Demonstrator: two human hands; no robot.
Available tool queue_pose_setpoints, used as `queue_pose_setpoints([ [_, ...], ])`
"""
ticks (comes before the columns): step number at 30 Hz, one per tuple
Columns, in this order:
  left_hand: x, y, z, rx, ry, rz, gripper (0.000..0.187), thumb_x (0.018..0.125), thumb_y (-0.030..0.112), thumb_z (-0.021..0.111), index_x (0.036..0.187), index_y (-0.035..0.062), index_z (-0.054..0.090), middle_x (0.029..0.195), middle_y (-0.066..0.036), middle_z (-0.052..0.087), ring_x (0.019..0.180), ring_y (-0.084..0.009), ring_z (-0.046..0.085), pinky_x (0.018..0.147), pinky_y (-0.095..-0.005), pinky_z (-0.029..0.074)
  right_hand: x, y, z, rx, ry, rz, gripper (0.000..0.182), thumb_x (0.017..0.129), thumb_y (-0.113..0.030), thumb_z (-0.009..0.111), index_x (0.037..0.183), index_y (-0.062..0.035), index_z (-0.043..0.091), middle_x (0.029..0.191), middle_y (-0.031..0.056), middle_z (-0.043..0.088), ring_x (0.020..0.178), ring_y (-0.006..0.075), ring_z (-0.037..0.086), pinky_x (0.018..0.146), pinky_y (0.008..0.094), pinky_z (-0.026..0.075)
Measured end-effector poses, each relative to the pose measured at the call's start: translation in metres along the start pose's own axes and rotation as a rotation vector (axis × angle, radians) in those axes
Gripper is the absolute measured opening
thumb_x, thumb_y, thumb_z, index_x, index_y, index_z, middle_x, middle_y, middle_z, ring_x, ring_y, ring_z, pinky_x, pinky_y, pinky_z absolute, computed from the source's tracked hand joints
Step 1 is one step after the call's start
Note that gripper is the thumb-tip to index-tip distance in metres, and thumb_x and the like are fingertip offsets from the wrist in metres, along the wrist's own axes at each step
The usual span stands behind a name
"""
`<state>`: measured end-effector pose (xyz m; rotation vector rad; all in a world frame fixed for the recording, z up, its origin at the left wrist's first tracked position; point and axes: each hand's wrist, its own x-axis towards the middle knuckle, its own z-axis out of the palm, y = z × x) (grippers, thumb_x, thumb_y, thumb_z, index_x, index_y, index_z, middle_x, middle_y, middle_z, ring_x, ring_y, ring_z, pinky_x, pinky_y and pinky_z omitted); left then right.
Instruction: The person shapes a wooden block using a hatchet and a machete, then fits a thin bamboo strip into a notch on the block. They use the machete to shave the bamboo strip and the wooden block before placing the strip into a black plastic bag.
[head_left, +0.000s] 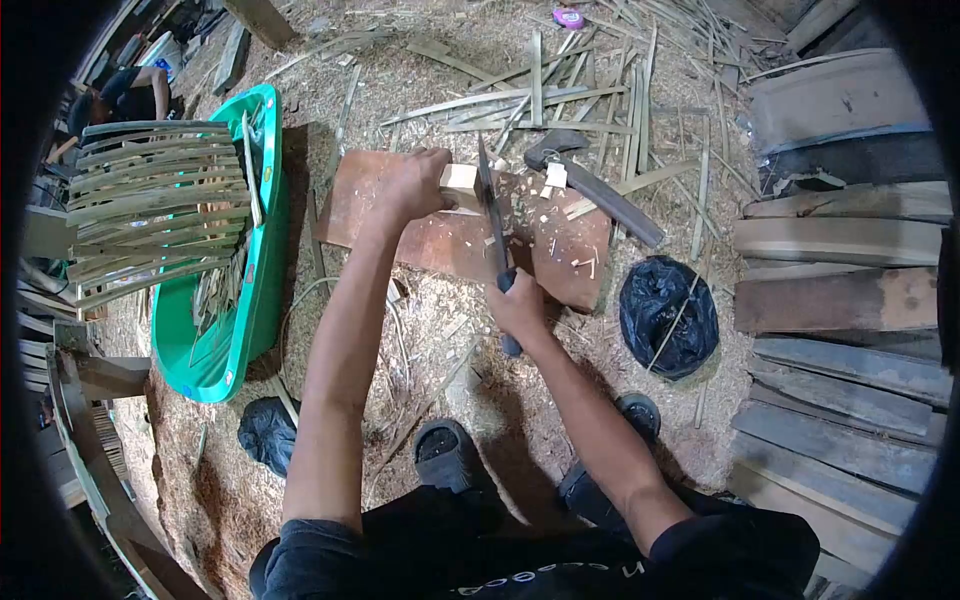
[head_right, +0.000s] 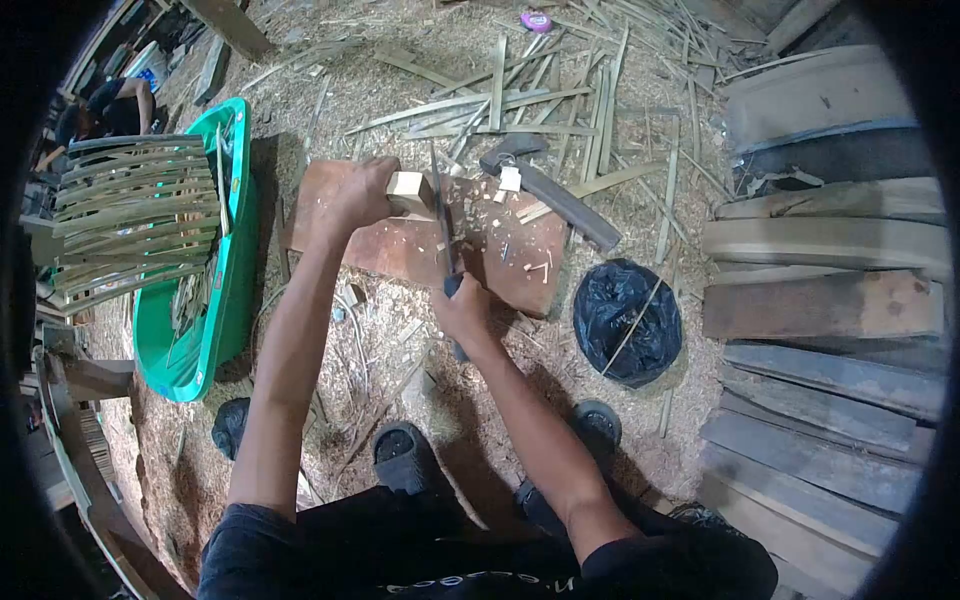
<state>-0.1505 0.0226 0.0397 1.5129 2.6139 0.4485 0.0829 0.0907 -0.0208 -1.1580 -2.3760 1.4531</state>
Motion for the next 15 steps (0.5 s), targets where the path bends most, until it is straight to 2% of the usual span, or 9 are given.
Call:
queue_pose_setpoints([
  [1, 0.002, -0.001, 0.001, -0.004, 0.008, -0.002, 0.051, 0.06, 0.021, 0.088, 0.096, 0.003, 0.057, 0.102, -0.017, 0.066, 0.102, -0.0384, 0.061, 0.088, -0.0458, 0.05, 0.001, 0.0, -0.004, -0.065, -0.048, 0.023, 0.018, 0.081, -0.019, 0.066, 0.087, -0.0028, 0.061, 0.071, 0.0111, 0.063, 0.068, 0.0228, 0.065, 0.062, 0.0372, 0.05],
  [4, 0.002, -0.003, 0.006, -0.01, 0.004, -0.031, 0.051, 0.06, 0.021, 0.088, 0.097, 0.0028, 0.057, 0.103, -0.018, 0.066, 0.103, -0.0386, 0.061, 0.089, -0.0456, 0.05, 0.007, -0.022, -0.024, 0.133, -0.007, -0.014, 0.031, 0.079, -0.027, 0.068, 0.091, 0.0003, 0.06, 0.079, 0.0174, 0.067, 0.076, 0.0387, 0.068, 0.07, 0.0451, 0.052],
  [7, -0.001, 0.0, 0.007, -0.006, -0.032, -0.064, 0.052, 0.06, 0.022, 0.088, 0.098, 0.0028, 0.057, 0.102, -0.019, 0.066, 0.103, -0.0385, 0.061, 0.089, -0.0457, 0.05, 0.0, -0.035, -0.03, 0.358, 0.195, -0.249, 0.029, 0.081, -0.026, 0.067, 0.089, 0.0012, 0.059, 0.076, 0.0168, 0.066, 0.074, 0.0351, 0.068, 0.068, 0.043, 0.052],
  [8, -0.001, 0.001, 0.004, -0.01, -0.033, -0.062, 0.053, 0.06, 0.022, 0.088, 0.099, 0.0028, 0.058, 0.102, -0.019, 0.066, 0.104, -0.0383, 0.061, 0.089, -0.0458, 0.05, -0.007, -0.018, -0.016, 0.405, 0.202, -0.302, 0.029, 0.083, -0.026, 0.066, 0.087, 0.0021, 0.058, 0.074, 0.0161, 0.065, 0.073, 0.031, 0.068, 0.065, 0.0411, 0.051],
  [9, 0.001, 0.002, 0.0, -0.012, -0.031, -0.057, 0.053, 0.06, 0.022, 0.088, 0.099, 0.0028, 0.058, 0.102, -0.019, 0.066, 0.104, -0.0382, 0.061, 0.089, -0.046, 0.05, -0.017, -0.026, -0.024, 0.112, -0.051, 0.075, 0.033, 0.085, -0.028, 0.066, 0.09, 0.0035, 0.058, 0.073, 0.0163, 0.064, 0.071, 0.0323, 0.067, 0.063, 0.0425, 0.05],
  [10, 0.003, -0.001, 0.003, -0.013, -0.055, -0.066, 0.054, 0.061, 0.024, 0.088, 0.101, 0.0027, 0.058, 0.103, -0.019, 0.066, 0.105, -0.0379, 0.062, 0.09, -0.0466, 0.05, -0.017, 0.01, -0.004, 0.006, -0.032, 0.003, 0.033, 0.085, -0.029, 0.067, 0.089, 0.0028, 0.058, 0.073, 0.0164, 0.064, 0.069, 0.0328, 0.067, 0.062, 0.0428, 0.049],
  [12, 0.001, -0.001, 0.006, 0.021, -0.016, -0.048, 0.054, 0.062, 0.024, 0.088, 0.102, 0.0026, 0.058, 0.104, -0.019, 0.066, 0.105, -0.0379, 0.062, 0.09, -0.0466, 0.05, -0.01, 0.027, 0.007, 0.001, 0.009, -0.053, 0.033, 0.085, -0.03, 0.068, 0.088, 0.0017, 0.058, 0.073, 0.0171, 0.064, 0.068, 0.0342, 0.066, 0.061, 0.0436, 0.048],
  [14, 0.001, 0.005, -0.003, 0.01, -0.065, -0.102, 0.055, 0.062, 0.026, 0.088, 0.103, 0.0027, 0.058, 0.106, -0.018, 0.066, 0.104, -0.0383, 0.062, 0.089, -0.0465, 0.05, -0.016, -0.016, -0.02, 0.192, 0.026, -0.019, 0.031, 0.084, -0.029, 0.068, 0.088, 0.0008, 0.058, 0.074, 0.0183, 0.064, 0.069, 0.0356, 0.066, 0.062, 0.0446, 0.048],
  [15, 0.003, 0.001, 0.001, 0.004, -0.049, -0.092, 0.056, 0.061, 0.026, 0.088, 0.102, 0.0028, 0.058, 0.106, -0.018, 0.066, 0.104, -0.0383, 0.062, 0.089, -0.0464, 0.05, -0.012, -0.015, -0.019, 0.25, 0.073, -0.08, 0.029, 0.083, -0.027, 0.067, 0.089, 0.0009, 0.059, 0.075, 0.0188, 0.064, 0.07, 0.0356, 0.066, 0.063, 0.045, 0.049],
])
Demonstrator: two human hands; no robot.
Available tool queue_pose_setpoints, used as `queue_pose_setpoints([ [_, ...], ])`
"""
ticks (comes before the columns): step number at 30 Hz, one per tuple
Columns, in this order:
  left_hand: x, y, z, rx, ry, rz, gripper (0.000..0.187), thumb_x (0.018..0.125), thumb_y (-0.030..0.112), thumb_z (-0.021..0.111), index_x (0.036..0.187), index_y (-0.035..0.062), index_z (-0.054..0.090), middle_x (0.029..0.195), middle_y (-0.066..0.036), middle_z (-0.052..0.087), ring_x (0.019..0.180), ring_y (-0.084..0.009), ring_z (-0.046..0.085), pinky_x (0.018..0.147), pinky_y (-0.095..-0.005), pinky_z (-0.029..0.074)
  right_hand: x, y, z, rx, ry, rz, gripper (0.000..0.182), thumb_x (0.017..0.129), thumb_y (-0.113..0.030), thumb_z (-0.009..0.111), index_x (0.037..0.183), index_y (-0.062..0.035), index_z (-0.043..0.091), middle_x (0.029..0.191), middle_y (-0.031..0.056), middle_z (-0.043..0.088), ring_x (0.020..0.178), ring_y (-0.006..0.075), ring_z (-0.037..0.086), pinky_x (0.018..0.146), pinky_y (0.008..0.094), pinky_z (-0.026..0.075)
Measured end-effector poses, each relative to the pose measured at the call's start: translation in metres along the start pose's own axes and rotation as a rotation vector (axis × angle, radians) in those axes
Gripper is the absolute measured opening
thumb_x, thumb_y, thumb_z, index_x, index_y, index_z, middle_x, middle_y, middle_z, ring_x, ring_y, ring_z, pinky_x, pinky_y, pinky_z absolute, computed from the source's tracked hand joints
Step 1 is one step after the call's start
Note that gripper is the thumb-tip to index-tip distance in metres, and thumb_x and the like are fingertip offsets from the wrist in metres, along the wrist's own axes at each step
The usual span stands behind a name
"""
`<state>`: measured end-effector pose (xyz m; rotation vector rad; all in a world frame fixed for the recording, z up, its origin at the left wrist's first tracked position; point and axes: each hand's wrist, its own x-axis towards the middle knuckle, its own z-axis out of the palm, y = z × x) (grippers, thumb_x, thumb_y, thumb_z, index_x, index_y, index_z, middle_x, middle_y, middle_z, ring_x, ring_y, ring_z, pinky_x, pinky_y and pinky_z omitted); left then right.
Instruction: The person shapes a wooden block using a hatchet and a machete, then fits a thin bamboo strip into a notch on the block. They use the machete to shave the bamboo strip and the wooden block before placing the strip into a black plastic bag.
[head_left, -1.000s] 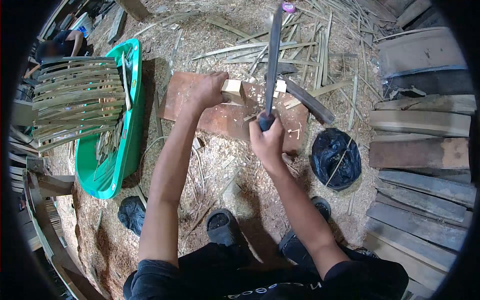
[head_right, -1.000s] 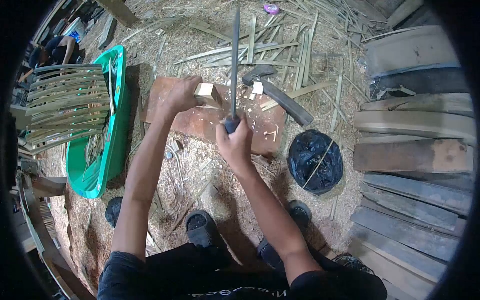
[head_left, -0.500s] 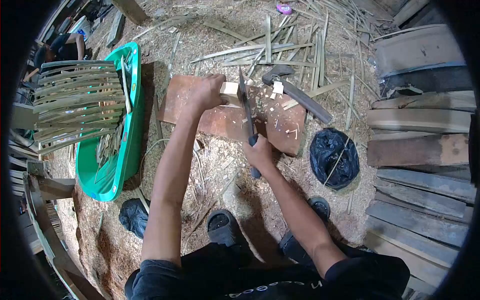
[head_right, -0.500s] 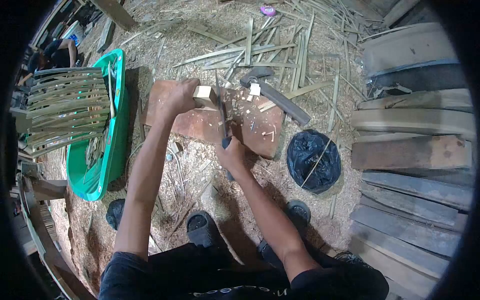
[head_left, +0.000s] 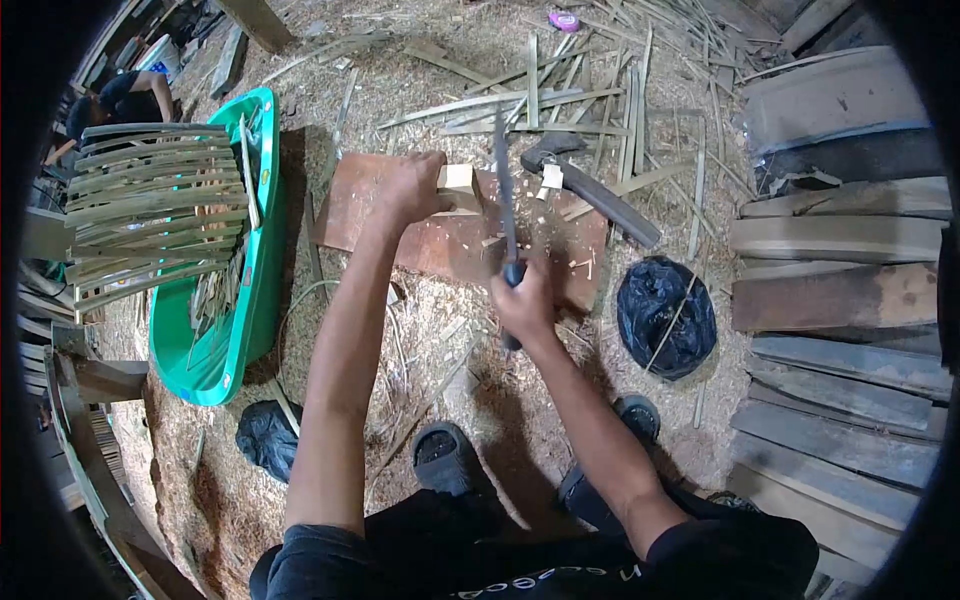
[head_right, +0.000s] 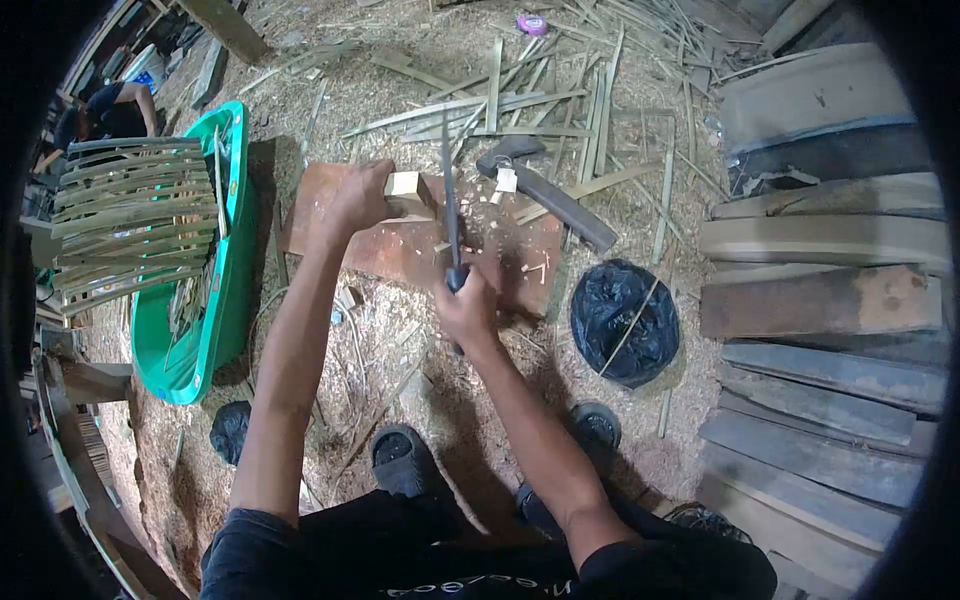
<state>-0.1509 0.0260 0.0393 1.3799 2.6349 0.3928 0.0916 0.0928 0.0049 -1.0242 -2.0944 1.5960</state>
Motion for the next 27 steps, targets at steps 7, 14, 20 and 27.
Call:
queue_pose_setpoints([
  [7, 0.001, -0.003, 0.004, -0.044, 0.062, 0.014, 0.053, 0.057, 0.018, 0.089, 0.098, 0.0023, 0.058, 0.098, -0.018, 0.065, 0.1, -0.0399, 0.061, 0.086, -0.0462, 0.049, -0.012, 0.049, 0.011, -0.18, -0.144, 0.194, 0.027, 0.078, -0.019, 0.067, 0.092, 0.0032, 0.059, 0.077, 0.02, 0.064, 0.071, 0.0346, 0.065, 0.066, 0.0424, 0.05],
  [14, -0.008, 0.001, 0.007, -0.014, 0.084, 0.005, 0.053, 0.058, 0.018, 0.088, 0.097, 0.0011, 0.058, 0.101, -0.019, 0.065, 0.101, -0.0396, 0.061, 0.087, -0.0466, 0.049, -0.017, 0.02, 0.005, 0.016, 0.002, -0.031, 0.022, 0.078, -0.017, 0.066, 0.084, 0.0011, 0.057, 0.071, 0.0172, 0.061, 0.067, 0.0298, 0.064, 0.064, 0.0407, 0.05],
  [20, -0.005, 0.0, 0.009, -0.019, 0.074, -0.038, 0.056, 0.059, 0.023, 0.088, 0.1, 0.0015, 0.058, 0.105, -0.019, 0.065, 0.106, -0.0385, 0.061, 0.089, -0.0465, 0.049, -0.001, -0.024, -0.022, -0.024, -0.052, 0.14, 0.021, 0.078, -0.017, 0.067, 0.08, 0.0011, 0.058, 0.069, 0.0154, 0.064, 0.065, 0.0296, 0.065, 0.065, 0.0402, 0.05],
  [27, -0.001, 0.007, 0.002, 0.042, 0.047, -0.058, 0.055, 0.062, 0.025, 0.087, 0.102, 0.0026, 0.057, 0.104, -0.018, 0.067, 0.1, -0.0383, 0.063, 0.087, -0.0463, 0.052, -0.026, 0.033, -0.013, -0.286, -0.164, 0.147, 0.029, 0.079, -0.027, 0.067, 0.091, -0.001, 0.061, 0.077, 0.0123, 0.065, 0.071, 0.0192, 0.064, 0.065, 0.0356, 0.05],
])
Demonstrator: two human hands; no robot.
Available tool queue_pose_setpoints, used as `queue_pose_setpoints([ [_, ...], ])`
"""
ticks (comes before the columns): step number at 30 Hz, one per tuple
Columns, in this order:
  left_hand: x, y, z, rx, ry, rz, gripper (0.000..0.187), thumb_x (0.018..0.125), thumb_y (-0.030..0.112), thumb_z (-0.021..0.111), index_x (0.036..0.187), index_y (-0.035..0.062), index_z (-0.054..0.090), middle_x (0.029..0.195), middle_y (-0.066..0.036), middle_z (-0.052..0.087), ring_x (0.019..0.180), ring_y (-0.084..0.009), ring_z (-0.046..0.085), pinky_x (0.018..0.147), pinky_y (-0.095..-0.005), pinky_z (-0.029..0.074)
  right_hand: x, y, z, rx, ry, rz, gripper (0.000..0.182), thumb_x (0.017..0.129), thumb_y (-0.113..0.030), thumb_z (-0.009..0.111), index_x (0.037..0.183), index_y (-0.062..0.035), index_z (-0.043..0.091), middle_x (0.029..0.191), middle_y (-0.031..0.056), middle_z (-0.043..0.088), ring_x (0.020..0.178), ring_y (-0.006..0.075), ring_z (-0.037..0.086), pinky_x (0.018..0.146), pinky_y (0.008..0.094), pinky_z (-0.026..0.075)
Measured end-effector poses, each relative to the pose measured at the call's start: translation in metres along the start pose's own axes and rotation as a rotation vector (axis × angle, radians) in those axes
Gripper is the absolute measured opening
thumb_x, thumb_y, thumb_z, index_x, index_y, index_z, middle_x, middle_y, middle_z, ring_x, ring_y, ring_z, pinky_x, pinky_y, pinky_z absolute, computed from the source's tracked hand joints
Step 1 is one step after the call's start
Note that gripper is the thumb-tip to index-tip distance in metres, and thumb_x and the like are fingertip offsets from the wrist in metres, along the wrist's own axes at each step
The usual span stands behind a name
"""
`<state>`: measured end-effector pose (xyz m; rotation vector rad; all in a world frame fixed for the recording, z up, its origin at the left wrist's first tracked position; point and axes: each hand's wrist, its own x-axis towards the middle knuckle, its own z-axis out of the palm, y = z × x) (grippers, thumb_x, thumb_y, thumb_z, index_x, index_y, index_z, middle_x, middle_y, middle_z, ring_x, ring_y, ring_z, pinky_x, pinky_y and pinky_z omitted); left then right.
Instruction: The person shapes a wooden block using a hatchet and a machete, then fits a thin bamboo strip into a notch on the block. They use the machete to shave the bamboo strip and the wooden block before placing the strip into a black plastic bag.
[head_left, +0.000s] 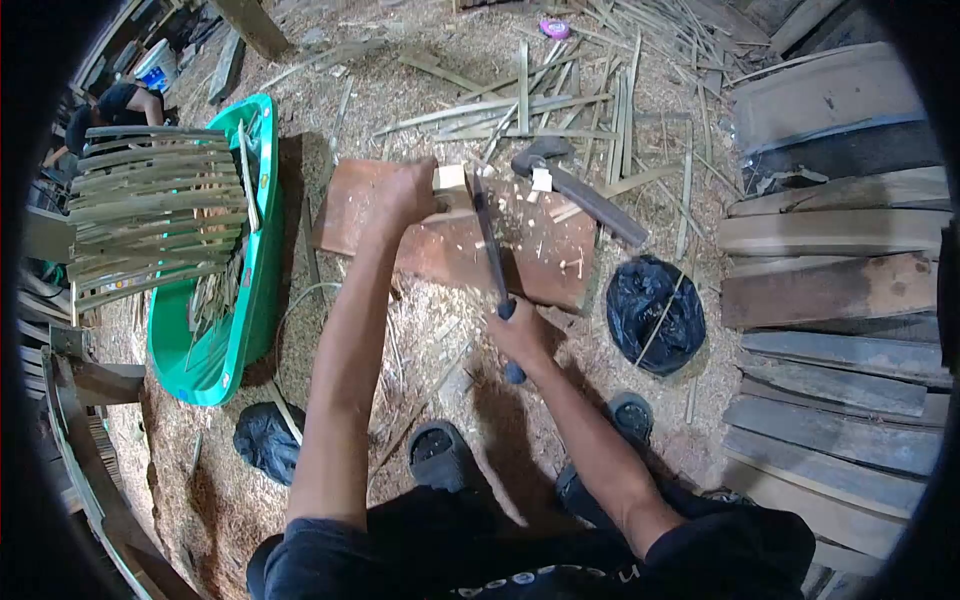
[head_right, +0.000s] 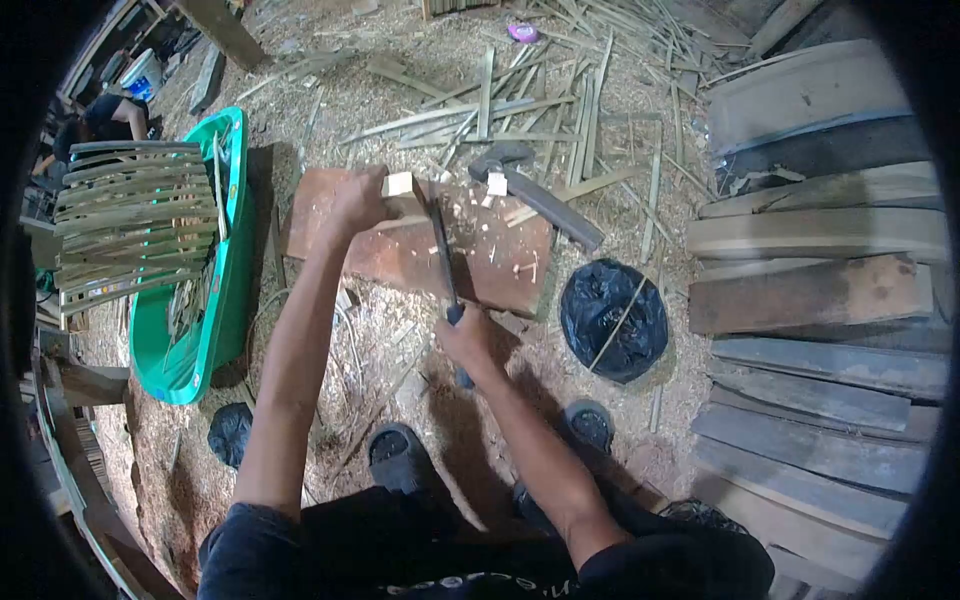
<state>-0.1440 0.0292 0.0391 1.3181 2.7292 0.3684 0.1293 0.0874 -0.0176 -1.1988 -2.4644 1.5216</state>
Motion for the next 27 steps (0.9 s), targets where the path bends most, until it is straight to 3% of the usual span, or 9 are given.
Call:
queue_pose_setpoints([
  [2, 0.003, -0.01, 0.01, -0.01, -0.015, -0.033, 0.053, 0.062, 0.024, 0.086, 0.102, 0.0025, 0.057, 0.102, -0.018, 0.067, 0.099, -0.0384, 0.064, 0.086, -0.0468, 0.052, 0.011, -0.003, 0.001, 0.172, -0.035, 0.057, 0.029, 0.078, -0.026, 0.068, 0.092, -0.0014, 0.06, 0.078, 0.0109, 0.065, 0.07, 0.0178, 0.062, 0.064, 0.0351, 0.05],
  [5, -0.005, -0.001, 0.006, 0.012, 0.021, -0.027, 0.053, 0.064, 0.024, 0.085, 0.104, 0.0023, 0.058, 0.101, -0.019, 0.067, 0.099, -0.0384, 0.064, 0.085, -0.0469, 0.052, 0.015, -0.016, -0.004, 0.394, 0.32, -0.349, 0.026, 0.078, -0.023, 0.066, 0.081, 0.0008, 0.057, 0.062, 0.0119, 0.056, 0.056, 0.0273, 0.058, 0.057, 0.0426, 0.047],
  [8, -0.006, 0.003, 0.001, -0.016, -0.021, -0.05, 0.051, 0.064, 0.024, 0.085, 0.102, 0.0024, 0.057, 0.1, -0.02, 0.068, 0.099, -0.038, 0.064, 0.085, -0.046, 0.053, 0.008, 0.007, 0.007, 0.129, -0.018, -0.037, 0.023, 0.079, -0.019, 0.065, 0.082, 0.0014, 0.057, 0.064, 0.0133, 0.059, 0.058, 0.0294, 0.061, 0.057, 0.0426, 0.048],
  [15, -0.013, 0.001, 0.009, -0.025, 0.035, -0.011, 0.051, 0.064, 0.022, 0.084, 0.101, 0.0013, 0.056, 0.097, -0.022, 0.068, 0.094, -0.0405, 0.066, 0.084, -0.0476, 0.053, 0.005, -0.023, -0.004, 0.33, 0.274, -0.284, 0.028, 0.077, -0.022, 0.069, 0.088, 0.002, 0.059, 0.072, 0.0187, 0.065, 0.065, 0.0348, 0.066, 0.062, 0.0449, 0.051],
  [16, -0.014, 0.003, 0.009, -0.03, 0.016, -0.051, 0.052, 0.064, 0.022, 0.084, 0.102, 0.0012, 0.056, 0.097, -0.022, 0.068, 0.094, -0.0406, 0.066, 0.084, -0.0476, 0.052, 0.002, -0.012, 0.009, 0.187, 0.181, -0.107, 0.028, 0.077, -0.023, 0.068, 0.085, 0.0016, 0.058, 0.07, 0.0179, 0.063, 0.062, 0.0356, 0.064, 0.061, 0.0448, 0.05],
  [18, -0.008, 0.004, 0.0, -0.06, -0.006, -0.096, 0.051, 0.064, 0.022, 0.083, 0.101, 0.0014, 0.055, 0.098, -0.022, 0.068, 0.094, -0.0405, 0.066, 0.084, -0.0476, 0.052, 0.001, 0.003, 0.011, 0.128, 0.153, -0.152, 0.027, 0.077, -0.023, 0.068, 0.083, 0.0009, 0.058, 0.068, 0.0174, 0.062, 0.061, 0.0358, 0.063, 0.059, 0.0448, 0.049],
  [20, 0.0, 0.001, -0.003, -0.038, -0.002, -0.064, 0.052, 0.064, 0.023, 0.084, 0.102, 0.0017, 0.055, 0.098, -0.022, 0.068, 0.095, -0.0403, 0.065, 0.085, -0.0474, 0.052, 0.01, 0.008, 0.004, 0.085, 0.009, -0.014, 0.027, 0.078, -0.026, 0.069, 0.081, -0.0009, 0.057, 0.067, 0.0168, 0.061, 0.063, 0.0347, 0.064, 0.06, 0.0456, 0.046],
  [24, -0.011, 0.002, 0.004, -0.047, 0.026, -0.067, 0.057, 0.062, 0.026, 0.087, 0.101, 0.0015, 0.055, 0.097, -0.021, 0.068, 0.096, -0.0414, 0.064, 0.084, -0.0476, 0.052, 0.008, -0.026, -0.012, 0.243, 0.154, -0.102, 0.034, 0.081, -0.031, 0.071, 0.082, 0.0015, 0.06, 0.072, 0.0192, 0.064, 0.073, 0.0366, 0.066, 0.069, 0.0454, 0.05],
  [27, -0.016, -0.001, 0.007, -0.063, 0.138, -0.003, 0.058, 0.063, 0.028, 0.088, 0.103, 0.002, 0.056, 0.094, -0.02, 0.068, 0.094, -0.0406, 0.065, 0.083, -0.0475, 0.052, 0.021, 0.002, 0.003, -0.111, -0.04, -0.033, 0.032, 0.078, -0.031, 0.069, 0.084, -0.0006, 0.061, 0.073, 0.0182, 0.065, 0.07, 0.0347, 0.066, 0.066, 0.0438, 0.05],
])
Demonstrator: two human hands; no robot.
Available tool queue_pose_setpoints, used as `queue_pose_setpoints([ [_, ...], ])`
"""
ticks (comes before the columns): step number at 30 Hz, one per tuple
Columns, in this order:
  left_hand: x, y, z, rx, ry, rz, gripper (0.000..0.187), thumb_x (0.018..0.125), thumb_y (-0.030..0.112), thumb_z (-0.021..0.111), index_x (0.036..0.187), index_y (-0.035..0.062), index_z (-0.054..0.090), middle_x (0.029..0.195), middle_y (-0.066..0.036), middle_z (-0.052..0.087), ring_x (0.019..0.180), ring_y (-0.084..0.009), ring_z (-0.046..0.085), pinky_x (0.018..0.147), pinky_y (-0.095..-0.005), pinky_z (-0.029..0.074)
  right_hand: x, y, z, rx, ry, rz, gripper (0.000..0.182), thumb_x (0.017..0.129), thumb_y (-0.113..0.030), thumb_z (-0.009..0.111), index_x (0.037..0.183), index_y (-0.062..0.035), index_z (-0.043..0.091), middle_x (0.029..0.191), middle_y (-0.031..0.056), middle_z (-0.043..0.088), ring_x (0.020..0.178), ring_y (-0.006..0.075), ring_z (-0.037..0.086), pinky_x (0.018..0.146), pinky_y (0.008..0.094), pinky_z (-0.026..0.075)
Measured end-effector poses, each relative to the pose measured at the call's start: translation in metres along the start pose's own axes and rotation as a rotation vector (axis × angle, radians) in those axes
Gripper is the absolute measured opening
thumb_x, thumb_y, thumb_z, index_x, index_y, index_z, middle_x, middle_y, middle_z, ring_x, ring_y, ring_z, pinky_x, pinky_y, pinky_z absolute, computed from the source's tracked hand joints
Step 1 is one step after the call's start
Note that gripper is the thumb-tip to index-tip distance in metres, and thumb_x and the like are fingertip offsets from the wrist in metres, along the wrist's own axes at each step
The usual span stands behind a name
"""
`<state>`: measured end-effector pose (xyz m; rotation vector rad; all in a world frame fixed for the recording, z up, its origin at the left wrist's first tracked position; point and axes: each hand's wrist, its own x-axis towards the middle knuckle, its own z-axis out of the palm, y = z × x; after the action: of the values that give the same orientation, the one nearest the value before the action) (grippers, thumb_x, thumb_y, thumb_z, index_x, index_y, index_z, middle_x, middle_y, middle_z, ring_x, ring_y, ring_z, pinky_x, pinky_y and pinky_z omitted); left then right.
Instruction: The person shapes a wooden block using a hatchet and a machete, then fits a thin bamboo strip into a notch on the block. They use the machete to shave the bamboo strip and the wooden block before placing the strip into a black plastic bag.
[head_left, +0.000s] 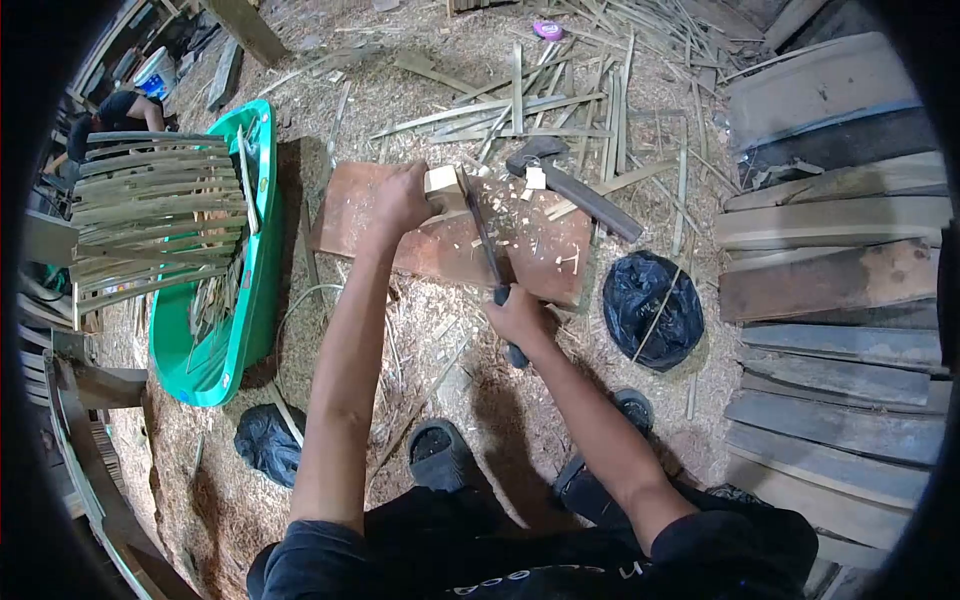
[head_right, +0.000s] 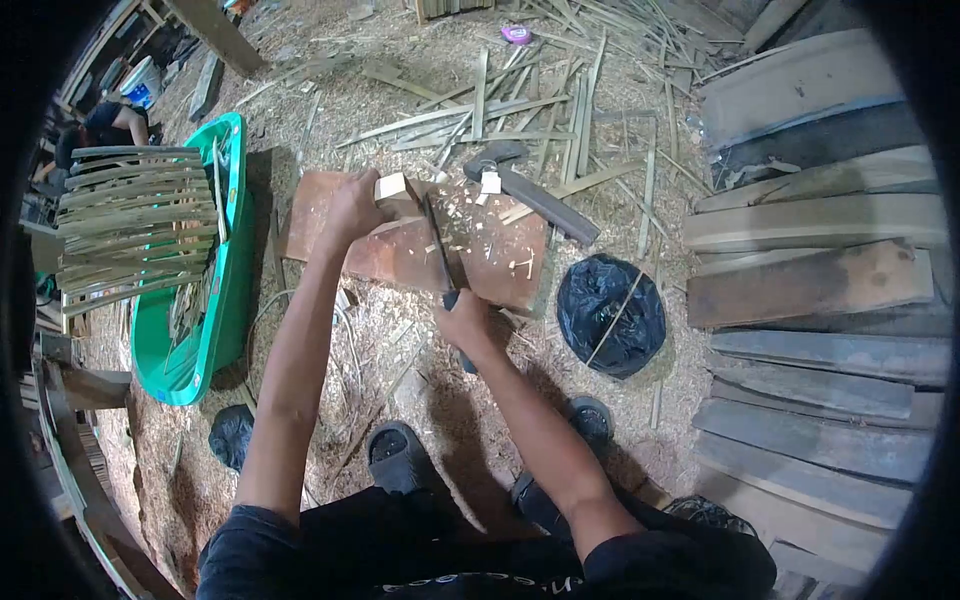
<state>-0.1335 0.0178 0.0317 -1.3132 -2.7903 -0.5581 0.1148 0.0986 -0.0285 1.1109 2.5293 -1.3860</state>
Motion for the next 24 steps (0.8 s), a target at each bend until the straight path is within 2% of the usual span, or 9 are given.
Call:
queue_pose_setpoints([
  [4, -0.011, -0.001, -0.002, -0.322, 0.083, -0.13, 0.058, 0.068, 0.03, 0.088, 0.108, 0.0019, 0.057, 0.09, -0.019, 0.069, 0.087, -0.0342, 0.068, 0.076, -0.0438, 0.054, 0.013, -0.011, -0.034, 0.108, 0.064, -0.038, 0.036, 0.081, -0.037, 0.07, 0.089, -0.0021, 0.063, 0.074, 0.0188, 0.066, 0.075, 0.0371, 0.068, 0.069, 0.0438, 0.051],
  [5, -0.008, -0.011, 0.012, -0.505, 0.108, -0.245, 0.055, 0.074, 0.031, 0.086, 0.111, 0.0007, 0.058, 0.089, -0.019, 0.07, 0.08, -0.0273, 0.07, 0.067, -0.0388, 0.055, 0.006, -0.037, -0.066, 0.035, 0.05, -0.019, 0.033, 0.086, -0.032, 0.066, 0.084, 0.0004, 0.063, 0.074, 0.0186, 0.066, 0.071, 0.0311, 0.069, 0.067, 0.0431, 0.053],
  [7, -0.016, 0.017, 0.009, -0.737, 0.105, -0.367, 0.053, 0.076, 0.031, 0.084, 0.111, -0.0005, 0.059, 0.089, -0.021, 0.07, 0.078, -0.0256, 0.07, 0.063, -0.0369, 0.055, 0.023, -0.033, -0.08, 0.182, 0.33, -0.259, 0.034, 0.089, -0.034, 0.064, 0.086, -0.0003, 0.062, 0.069, 0.0131, 0.064, 0.063, 0.0288, 0.066, 0.06, 0.0431, 0.051],
  [8, -0.018, 0.028, 0.006, -0.849, 0.099, -0.424, 0.052, 0.078, 0.031, 0.084, 0.111, -0.0011, 0.059, 0.09, -0.021, 0.07, 0.077, -0.0248, 0.07, 0.061, -0.0359, 0.055, 0.03, -0.033, -0.102, 0.114, 0.281, -0.18, 0.035, 0.09, -0.035, 0.064, 0.091, 0.0004, 0.06, 0.072, 0.0166, 0.064, 0.068, 0.034, 0.066, 0.063, 0.0456, 0.05],
  [9, -0.013, 0.022, 0.024, -0.781, 0.118, -0.338, 0.042, 0.087, 0.03, 0.077, 0.109, -0.0017, 0.061, 0.082, -0.008, 0.068, 0.066, -0.0129, 0.065, 0.051, -0.0265, 0.051, 0.049, -0.018, -0.11, 0.12, 0.392, -0.304, 0.037, 0.09, -0.034, 0.064, 0.094, 0.0015, 0.059, 0.074, 0.019, 0.064, 0.071, 0.0376, 0.065, 0.065, 0.0472, 0.049],
  [13, 0.003, 0.031, 0.073, -0.809, -0.02, -0.091, 0.037, 0.089, 0.03, 0.075, 0.108, -0.0012, 0.071, 0.077, -0.005, 0.069, 0.066, -0.01, 0.063, 0.053, -0.0272, 0.051, 0.077, -0.001, -0.167, -0.2, 0.461, -0.157, 0.036, 0.088, -0.029, 0.067, 0.102, 0.0041, 0.062, 0.093, 0.0275, 0.067, 0.09, 0.0423, 0.067, 0.078, 0.0477, 0.053],
  [16, 0.025, 0.043, 0.093, -0.802, -0.185, -0.19, 0.051, 0.083, 0.039, 0.077, 0.112, -0.0021, 0.07, 0.089, -0.016, 0.074, 0.079, -0.0213, 0.071, 0.07, -0.0347, 0.055, 0.086, 0.007, -0.188, -0.356, 0.419, 0.013, 0.035, 0.087, -0.029, 0.069, 0.101, 0.0033, 0.066, 0.1, 0.027, 0.067, 0.097, 0.0423, 0.066, 0.082, 0.0476, 0.053],
  [20, 0.046, 0.075, 0.07, -0.551, -0.32, -0.211, 0.039, 0.085, 0.033, 0.073, 0.109, 0.0027, 0.071, 0.085, -0.017, 0.073, 0.076, -0.0267, 0.07, 0.073, -0.0366, 0.054, 0.097, 0.03, -0.192, -0.421, 0.406, 0.044, 0.028, 0.088, -0.025, 0.069, 0.095, 0.0013, 0.071, 0.101, 0.0238, 0.068, 0.097, 0.0398, 0.067, 0.085, 0.0484, 0.052],
  [24, 0.059, 0.086, 0.101, -0.471, -0.054, 0.042, 0.031, 0.087, 0.022, 0.07, 0.109, 0.0002, 0.069, 0.08, -0.013, 0.07, 0.072, -0.0215, 0.065, 0.065, -0.037, 0.051, 0.116, 0.05, -0.204, -0.535, 0.457, 0.027, 0.027, 0.087, -0.025, 0.069, 0.097, 0.0001, 0.071, 0.101, 0.0229, 0.068, 0.098, 0.0391, 0.066, 0.087, 0.0481, 0.05],
])
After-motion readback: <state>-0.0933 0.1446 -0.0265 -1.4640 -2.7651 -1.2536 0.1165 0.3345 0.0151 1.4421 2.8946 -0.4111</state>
